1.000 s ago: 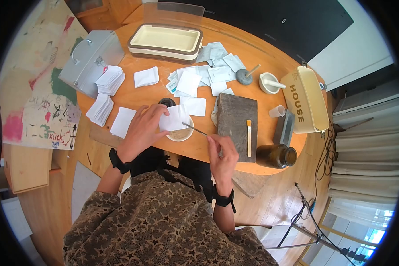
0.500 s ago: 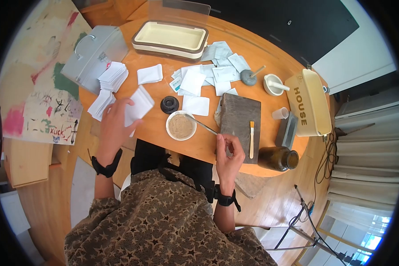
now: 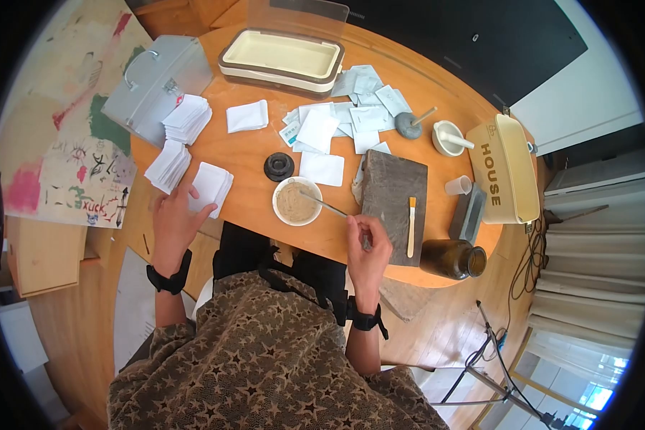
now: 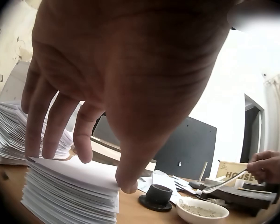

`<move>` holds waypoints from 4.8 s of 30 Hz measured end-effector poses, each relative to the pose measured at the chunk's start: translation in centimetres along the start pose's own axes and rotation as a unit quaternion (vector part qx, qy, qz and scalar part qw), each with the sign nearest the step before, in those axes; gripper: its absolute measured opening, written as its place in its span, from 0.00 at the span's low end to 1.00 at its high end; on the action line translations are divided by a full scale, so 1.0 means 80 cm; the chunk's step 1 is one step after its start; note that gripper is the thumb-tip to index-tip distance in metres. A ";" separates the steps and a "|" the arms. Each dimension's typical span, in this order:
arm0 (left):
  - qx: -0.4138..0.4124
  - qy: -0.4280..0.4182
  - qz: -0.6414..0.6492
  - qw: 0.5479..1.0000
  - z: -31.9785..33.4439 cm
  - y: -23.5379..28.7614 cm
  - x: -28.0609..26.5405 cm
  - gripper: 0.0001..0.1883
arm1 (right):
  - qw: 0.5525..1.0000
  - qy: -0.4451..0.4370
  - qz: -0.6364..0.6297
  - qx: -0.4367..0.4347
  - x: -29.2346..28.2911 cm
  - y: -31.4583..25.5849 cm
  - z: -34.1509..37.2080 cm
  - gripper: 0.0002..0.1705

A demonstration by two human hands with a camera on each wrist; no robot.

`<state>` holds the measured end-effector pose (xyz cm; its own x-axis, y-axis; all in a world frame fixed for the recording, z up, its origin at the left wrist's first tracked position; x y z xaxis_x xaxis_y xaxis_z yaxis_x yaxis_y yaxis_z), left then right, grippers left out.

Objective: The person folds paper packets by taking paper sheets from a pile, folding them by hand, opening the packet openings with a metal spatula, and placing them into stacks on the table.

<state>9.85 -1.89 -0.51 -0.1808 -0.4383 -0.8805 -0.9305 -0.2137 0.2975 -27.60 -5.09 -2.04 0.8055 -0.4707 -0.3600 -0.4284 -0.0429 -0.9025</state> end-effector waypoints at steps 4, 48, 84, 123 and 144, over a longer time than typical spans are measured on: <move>0.006 -0.001 0.007 1.000 0.003 -0.003 0.008 0.22 | 1.000 -0.012 0.025 -0.002 0.002 -0.001 0.000 0.08; 0.172 0.036 0.024 0.984 -0.107 0.056 0.018 0.21 | 0.998 -0.031 0.048 0.015 0.010 0.002 0.005 0.09; 0.217 -0.087 0.006 0.972 -0.177 0.094 0.115 0.25 | 1.000 0.003 0.009 0.029 -0.015 0.008 0.004 0.10; 0.140 -0.057 0.213 0.965 -0.001 0.158 0.032 0.29 | 0.982 0.004 0.024 -0.188 -0.013 -0.075 0.006 0.03; 0.005 0.017 0.009 1.000 -0.020 0.008 -0.016 0.25 | 0.999 0.028 -0.001 -0.032 -0.020 -0.029 0.000 0.07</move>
<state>10.03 -2.83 1.41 -0.1864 -0.4715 -0.8620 -0.9302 -0.1978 0.3093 -27.88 -4.27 0.61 0.7836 -0.5185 -0.3421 -0.4525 -0.0991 -0.8862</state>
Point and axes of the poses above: each hand's wrist, its own z-axis away from the middle knuckle, its own x-axis out of the palm, y = z × x, the point moved 9 cm from there along -z, towards the middle knuckle, and after that the axes turned 15 degrees about y, right-handed, at the moved point
